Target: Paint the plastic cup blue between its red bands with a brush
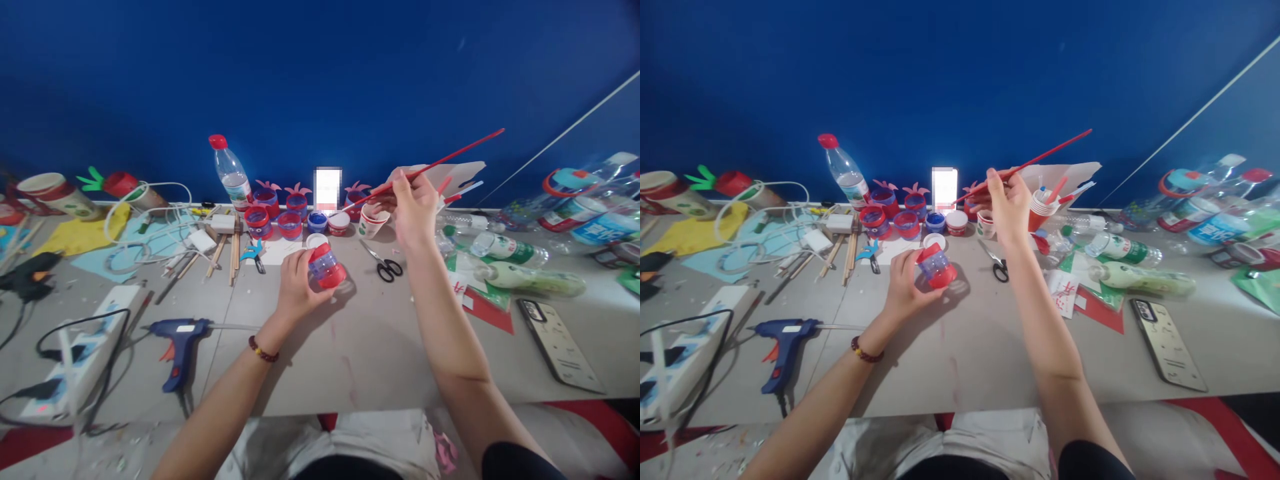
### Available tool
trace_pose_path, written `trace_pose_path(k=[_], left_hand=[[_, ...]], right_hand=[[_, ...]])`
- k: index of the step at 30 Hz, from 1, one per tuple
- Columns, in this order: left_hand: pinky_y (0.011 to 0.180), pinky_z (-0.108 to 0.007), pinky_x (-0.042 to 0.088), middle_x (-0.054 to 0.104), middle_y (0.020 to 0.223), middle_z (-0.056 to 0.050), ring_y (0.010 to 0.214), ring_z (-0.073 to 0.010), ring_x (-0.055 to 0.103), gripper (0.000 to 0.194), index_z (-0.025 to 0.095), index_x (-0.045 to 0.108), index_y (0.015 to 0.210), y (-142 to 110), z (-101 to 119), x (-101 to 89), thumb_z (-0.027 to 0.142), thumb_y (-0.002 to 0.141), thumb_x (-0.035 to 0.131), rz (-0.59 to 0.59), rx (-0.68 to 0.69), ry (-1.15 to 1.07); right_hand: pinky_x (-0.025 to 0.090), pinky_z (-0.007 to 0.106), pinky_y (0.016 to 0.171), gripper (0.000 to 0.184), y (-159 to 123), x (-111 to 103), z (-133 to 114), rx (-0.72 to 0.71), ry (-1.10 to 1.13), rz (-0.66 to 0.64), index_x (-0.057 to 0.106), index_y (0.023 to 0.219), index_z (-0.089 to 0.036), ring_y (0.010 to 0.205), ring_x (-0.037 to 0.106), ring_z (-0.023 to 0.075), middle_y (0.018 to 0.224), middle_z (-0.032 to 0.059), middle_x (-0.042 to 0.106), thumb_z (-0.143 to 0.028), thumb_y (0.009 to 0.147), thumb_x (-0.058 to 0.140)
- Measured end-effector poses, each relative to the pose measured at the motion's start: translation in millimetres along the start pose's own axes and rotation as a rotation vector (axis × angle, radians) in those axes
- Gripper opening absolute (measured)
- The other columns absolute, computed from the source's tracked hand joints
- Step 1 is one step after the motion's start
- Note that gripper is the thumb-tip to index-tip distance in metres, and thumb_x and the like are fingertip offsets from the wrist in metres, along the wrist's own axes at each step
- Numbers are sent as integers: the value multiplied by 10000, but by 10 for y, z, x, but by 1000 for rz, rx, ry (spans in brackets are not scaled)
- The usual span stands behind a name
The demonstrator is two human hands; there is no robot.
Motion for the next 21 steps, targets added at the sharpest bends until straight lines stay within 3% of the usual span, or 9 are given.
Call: trace_pose_path(k=[5, 9, 16, 21], left_hand=[[987, -501, 469, 527, 1232, -133, 1150, -320, 514, 844, 208, 404, 1319, -3, 39, -23, 372, 621, 848, 14, -17, -7], [988, -494, 472, 524, 1231, -127, 1148, -311, 513, 833, 213, 406, 1314, -8, 52, -30, 388, 630, 848, 10, -30, -25], [985, -474, 472, 530, 1211, -113, 1136, -296, 503, 833, 211, 439, 1277, -6, 27, -30, 397, 592, 876, -4, -98, -55], [981, -481, 462, 531, 1195, -114, 1111, -295, 506, 804, 208, 443, 1248, 8, 24, -46, 403, 597, 873, 35, -59, -35]], right_hand=[[609, 380, 547, 379, -218, -134, -167, 34, 51, 3, 458, 895, -278, 719, 749, 244, 750, 30, 722, -618, 835, 613], [625, 391, 564, 335, -442, -161, -160, 59, 74, 19, 478, 875, -279, 649, 740, 227, 745, 27, 725, -557, 833, 661], [628, 356, 541, 279, -665, -1, -22, 76, 105, -95, 502, 840, -268, 598, 725, 201, 705, 0, 726, -468, 836, 697], [641, 333, 555, 241, -758, 145, -15, 43, 135, -176, 522, 822, -258, 576, 719, 176, 681, -22, 719, -429, 843, 691]])
Point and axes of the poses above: each hand's wrist, its own y-axis towards the middle knuckle, its own x-axis out of the palm, z = x × y, the point moved 5 cm from there along y, towards the middle knuckle
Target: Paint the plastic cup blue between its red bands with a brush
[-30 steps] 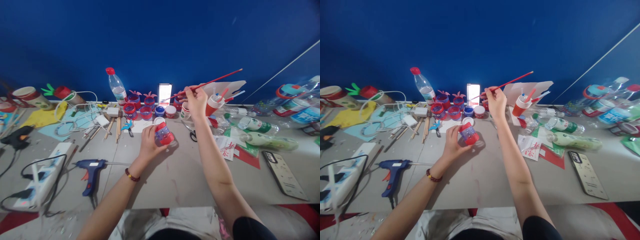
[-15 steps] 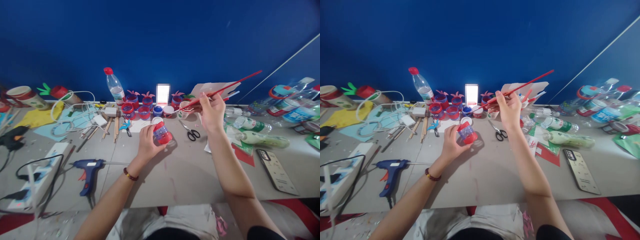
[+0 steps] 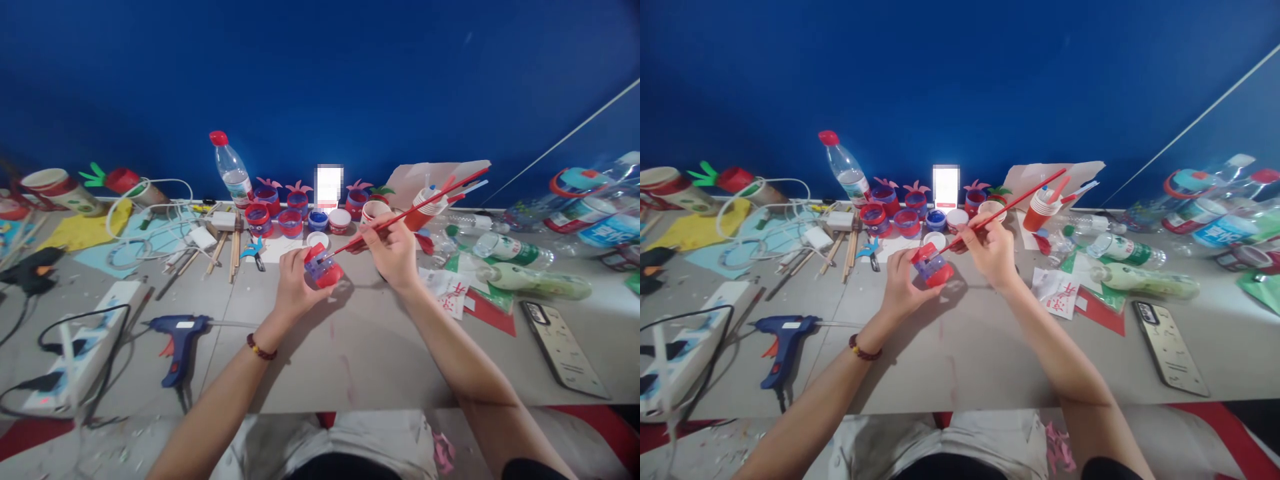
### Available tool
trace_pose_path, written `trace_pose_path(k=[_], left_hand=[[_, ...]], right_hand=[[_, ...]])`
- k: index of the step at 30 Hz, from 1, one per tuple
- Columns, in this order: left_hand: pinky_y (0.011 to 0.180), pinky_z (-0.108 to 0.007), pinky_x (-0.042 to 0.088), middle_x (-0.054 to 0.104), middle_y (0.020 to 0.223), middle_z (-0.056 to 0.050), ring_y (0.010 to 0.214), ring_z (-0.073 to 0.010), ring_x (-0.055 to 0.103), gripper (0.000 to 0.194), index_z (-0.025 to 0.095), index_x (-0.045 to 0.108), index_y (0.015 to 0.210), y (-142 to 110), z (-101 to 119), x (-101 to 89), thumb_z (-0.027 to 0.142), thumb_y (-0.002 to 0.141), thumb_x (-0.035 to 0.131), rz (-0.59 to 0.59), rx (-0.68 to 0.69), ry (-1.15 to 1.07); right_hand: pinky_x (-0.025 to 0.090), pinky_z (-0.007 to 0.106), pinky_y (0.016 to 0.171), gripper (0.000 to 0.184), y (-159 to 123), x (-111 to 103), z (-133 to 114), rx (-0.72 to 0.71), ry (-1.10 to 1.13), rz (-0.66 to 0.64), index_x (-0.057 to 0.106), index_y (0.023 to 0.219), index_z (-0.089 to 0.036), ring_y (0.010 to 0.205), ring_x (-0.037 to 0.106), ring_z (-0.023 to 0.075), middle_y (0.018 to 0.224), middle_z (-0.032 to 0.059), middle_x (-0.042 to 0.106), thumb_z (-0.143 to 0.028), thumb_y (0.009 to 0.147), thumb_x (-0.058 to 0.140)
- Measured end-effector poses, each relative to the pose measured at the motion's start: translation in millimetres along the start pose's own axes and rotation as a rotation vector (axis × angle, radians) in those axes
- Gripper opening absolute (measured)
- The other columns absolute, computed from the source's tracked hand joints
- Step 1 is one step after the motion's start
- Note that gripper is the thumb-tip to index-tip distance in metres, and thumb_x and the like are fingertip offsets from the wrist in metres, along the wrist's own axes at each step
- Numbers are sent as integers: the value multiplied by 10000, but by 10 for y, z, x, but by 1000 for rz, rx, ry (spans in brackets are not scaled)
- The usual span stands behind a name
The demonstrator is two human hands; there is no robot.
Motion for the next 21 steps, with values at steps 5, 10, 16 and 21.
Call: trace_pose_path(k=[5, 10, 16, 21], left_hand=[[968, -491, 459, 531, 1205, -115, 1107, -305, 509, 828, 218, 433, 1258, -6, -9, 15, 428, 586, 869, -33, 1, 6], [964, -492, 458, 538, 1194, -118, 1099, -312, 513, 833, 214, 433, 1260, -9, 10, 6, 422, 581, 869, -32, 13, 15], [967, -499, 462, 541, 1207, -119, 1114, -321, 518, 831, 217, 430, 1272, -11, 11, 12, 407, 586, 859, -38, 13, 23], [959, -490, 470, 557, 1192, -124, 1099, -316, 520, 836, 199, 450, 1244, -10, 23, 6, 400, 555, 878, -12, 29, 26]], right_hand=[[639, 333, 571, 238, -55, 63, 39, -14, -92, 1, 526, 832, -246, 585, 721, 174, 692, -18, 721, -426, 847, 682], [634, 336, 576, 224, -74, 74, 16, -80, -180, -9, 529, 836, -238, 592, 722, 175, 705, -3, 721, -417, 866, 661], [624, 321, 573, 206, -41, 41, -56, -122, -262, -7, 548, 840, -235, 595, 719, 163, 727, -5, 717, -419, 888, 627], [625, 312, 572, 180, -1, -16, -101, -119, -238, 5, 555, 830, -238, 587, 718, 162, 725, -5, 725, -391, 891, 629]])
Point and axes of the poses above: each hand's wrist, its own y-axis towards the middle knuckle, its own x-axis out of the palm, z = x × y, the point moved 5 cm from there along y, towards the middle knuckle
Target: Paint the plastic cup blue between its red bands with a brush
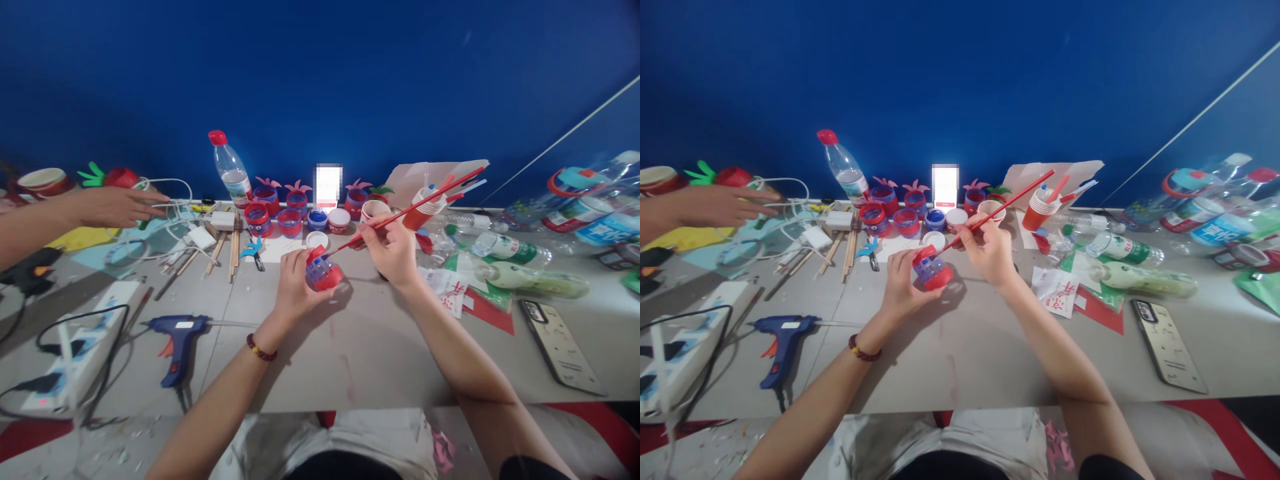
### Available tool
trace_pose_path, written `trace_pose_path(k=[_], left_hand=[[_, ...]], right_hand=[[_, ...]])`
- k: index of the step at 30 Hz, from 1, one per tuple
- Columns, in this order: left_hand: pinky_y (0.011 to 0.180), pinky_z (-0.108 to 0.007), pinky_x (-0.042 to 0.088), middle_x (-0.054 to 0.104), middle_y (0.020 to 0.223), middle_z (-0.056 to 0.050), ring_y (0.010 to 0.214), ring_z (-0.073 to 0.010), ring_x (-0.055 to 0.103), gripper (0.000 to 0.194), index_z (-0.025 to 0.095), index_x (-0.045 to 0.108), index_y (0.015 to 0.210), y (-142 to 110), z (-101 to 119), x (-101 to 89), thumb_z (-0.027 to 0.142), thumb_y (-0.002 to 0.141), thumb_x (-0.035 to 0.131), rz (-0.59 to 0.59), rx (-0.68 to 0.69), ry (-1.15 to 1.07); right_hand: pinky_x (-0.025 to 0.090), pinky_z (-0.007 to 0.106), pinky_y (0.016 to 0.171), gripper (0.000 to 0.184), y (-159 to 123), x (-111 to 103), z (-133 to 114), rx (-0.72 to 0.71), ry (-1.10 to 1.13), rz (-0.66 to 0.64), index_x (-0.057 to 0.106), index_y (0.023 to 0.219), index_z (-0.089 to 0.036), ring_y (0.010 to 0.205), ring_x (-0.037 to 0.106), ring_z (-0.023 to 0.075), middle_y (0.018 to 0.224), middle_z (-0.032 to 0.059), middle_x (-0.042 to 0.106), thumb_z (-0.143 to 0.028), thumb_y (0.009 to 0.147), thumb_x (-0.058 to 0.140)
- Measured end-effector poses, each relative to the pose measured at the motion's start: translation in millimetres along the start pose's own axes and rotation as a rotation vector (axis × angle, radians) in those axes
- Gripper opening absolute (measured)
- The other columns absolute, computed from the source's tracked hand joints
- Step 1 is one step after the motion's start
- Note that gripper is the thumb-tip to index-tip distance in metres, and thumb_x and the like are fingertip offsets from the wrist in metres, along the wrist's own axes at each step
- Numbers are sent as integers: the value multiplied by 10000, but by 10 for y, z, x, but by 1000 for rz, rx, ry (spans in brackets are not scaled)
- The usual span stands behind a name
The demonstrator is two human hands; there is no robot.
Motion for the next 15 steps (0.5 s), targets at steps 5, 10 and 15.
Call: trace_pose_path(k=[5, 10, 15], left_hand=[[949, -489, 470, 562, 1193, -119, 1092, -317, 527, 841, 212, 443, 1245, 1, 1, 15, 368, 543, 879, -25, -16, 10], [941, -492, 459, 569, 1179, -112, 1067, -313, 539, 831, 221, 432, 1239, 1, 9, 24, 381, 554, 874, -20, 10, 25], [941, -484, 459, 573, 1180, -111, 1074, -311, 545, 823, 221, 438, 1240, 7, 11, 12, 402, 564, 871, -4, 26, 30]], right_hand=[[639, 328, 607, 181, -34, -10, 16, 27, 80, 16, 556, 848, -248, 621, 721, 167, 721, -8, 726, -408, 891, 630], [637, 325, 590, 194, -116, 124, -18, 45, 62, -39, 547, 833, -240, 609, 721, 172, 726, -1, 719, -396, 873, 656], [620, 301, 553, 160, -109, 175, -132, -39, -28, -48, 540, 805, -247, 599, 718, 167, 708, -4, 701, -359, 889, 618]])
Point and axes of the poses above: each hand's wrist, its own y-axis towards the middle knuckle, its own x-axis out of the palm, z = x × y, the point moved 5 cm from there along y, towards the middle knuckle
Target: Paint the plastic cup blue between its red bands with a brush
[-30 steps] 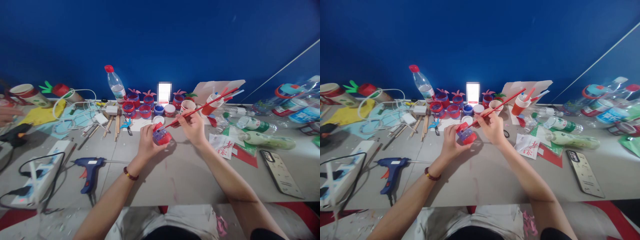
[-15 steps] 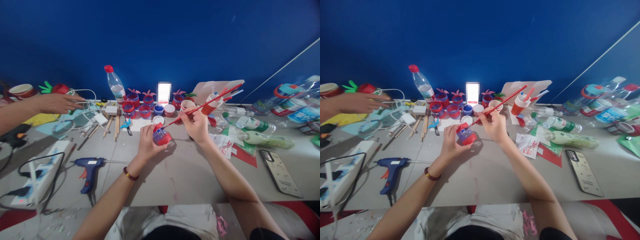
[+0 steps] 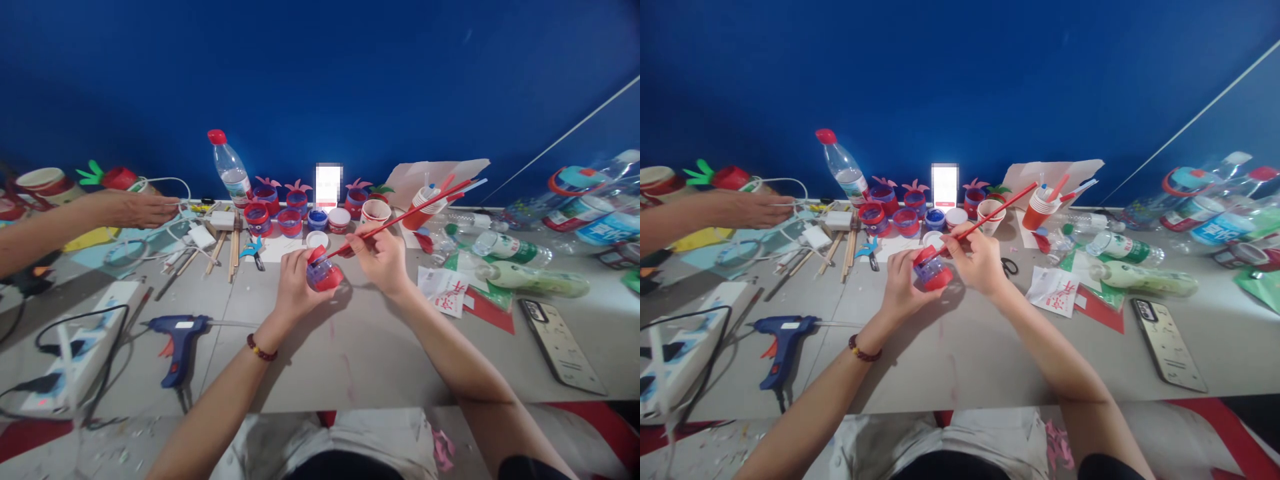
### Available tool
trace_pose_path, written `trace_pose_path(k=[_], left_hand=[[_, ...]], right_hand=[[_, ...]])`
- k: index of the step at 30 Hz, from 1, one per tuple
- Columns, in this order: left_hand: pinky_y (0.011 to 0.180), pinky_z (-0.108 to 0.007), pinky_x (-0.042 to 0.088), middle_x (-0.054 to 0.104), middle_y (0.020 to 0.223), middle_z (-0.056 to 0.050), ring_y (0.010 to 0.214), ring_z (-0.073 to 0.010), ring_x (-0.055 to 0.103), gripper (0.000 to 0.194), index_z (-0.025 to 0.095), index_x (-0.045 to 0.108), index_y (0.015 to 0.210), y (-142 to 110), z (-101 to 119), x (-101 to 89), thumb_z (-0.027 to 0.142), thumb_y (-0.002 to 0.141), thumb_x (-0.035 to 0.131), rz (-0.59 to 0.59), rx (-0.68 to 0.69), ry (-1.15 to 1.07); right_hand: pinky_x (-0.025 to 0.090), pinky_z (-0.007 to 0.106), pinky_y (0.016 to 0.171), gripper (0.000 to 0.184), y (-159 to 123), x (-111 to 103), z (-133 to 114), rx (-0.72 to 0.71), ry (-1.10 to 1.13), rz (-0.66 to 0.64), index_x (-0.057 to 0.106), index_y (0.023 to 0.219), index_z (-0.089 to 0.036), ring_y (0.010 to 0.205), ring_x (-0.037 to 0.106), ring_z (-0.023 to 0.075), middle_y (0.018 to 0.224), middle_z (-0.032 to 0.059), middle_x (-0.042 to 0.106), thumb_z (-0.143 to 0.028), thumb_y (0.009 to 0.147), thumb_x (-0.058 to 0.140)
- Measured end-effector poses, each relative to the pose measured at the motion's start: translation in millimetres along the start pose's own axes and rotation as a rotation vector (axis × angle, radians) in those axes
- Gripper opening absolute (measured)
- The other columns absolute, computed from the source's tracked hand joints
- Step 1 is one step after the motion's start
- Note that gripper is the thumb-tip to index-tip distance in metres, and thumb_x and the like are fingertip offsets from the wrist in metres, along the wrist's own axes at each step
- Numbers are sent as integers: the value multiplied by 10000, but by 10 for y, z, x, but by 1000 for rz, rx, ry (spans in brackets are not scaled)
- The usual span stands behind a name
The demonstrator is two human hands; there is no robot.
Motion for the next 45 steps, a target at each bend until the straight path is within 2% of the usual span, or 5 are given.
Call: trace_pose_path(k=[16, 22, 26, 41, 45], left_hand=[[919, -470, 479, 582, 1167, -123, 1056, -304, 533, 822, 181, 468, 1240, 13, 13, -38, 389, 558, 876, 23, 13, -9], [931, -467, 478, 584, 1176, -118, 1053, -296, 532, 815, 195, 459, 1242, 4, 2, -25, 391, 568, 872, 29, 15, 2], [927, -469, 471, 589, 1172, -123, 1052, -298, 537, 831, 192, 458, 1246, 0, -8, -30, 428, 568, 875, 37, 26, 1], [925, -475, 470, 592, 1167, -127, 1053, -309, 546, 834, 183, 474, 1241, 6, -2, -47, 451, 559, 874, 50, 24, 9], [919, -465, 472, 593, 1154, -124, 1041, -299, 541, 810, 182, 480, 1228, 6, 8, -38, 449, 572, 872, 53, 31, 6]], right_hand=[[620, 296, 565, 138, 75, -212, 54, -39, 11, 112, 554, 835, -244, 581, 716, 155, 700, -12, 724, -344, 902, 621], [635, 321, 599, 164, 0, -93, 124, 86, 130, 57, 559, 871, -218, 601, 723, 166, 704, -2, 725, -353, 887, 650], [632, 306, 588, 170, -24, -16, 73, 46, 99, 25, 545, 833, -217, 609, 729, 164, 696, -6, 715, -345, 885, 643], [628, 277, 534, 215, 94, -225, 101, 28, 145, 160, 558, 821, -228, 536, 704, 146, 665, -18, 717, -406, 861, 672], [644, 302, 582, 186, 43, -141, 126, 103, 204, 91, 567, 845, -223, 587, 719, 156, 681, -15, 719, -378, 871, 665]])
Point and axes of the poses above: each hand's wrist, its own y-axis towards the middle knuckle, its own x-axis out of the palm, z = x × y, the point moved 5 cm from there along y, towards the middle knuckle
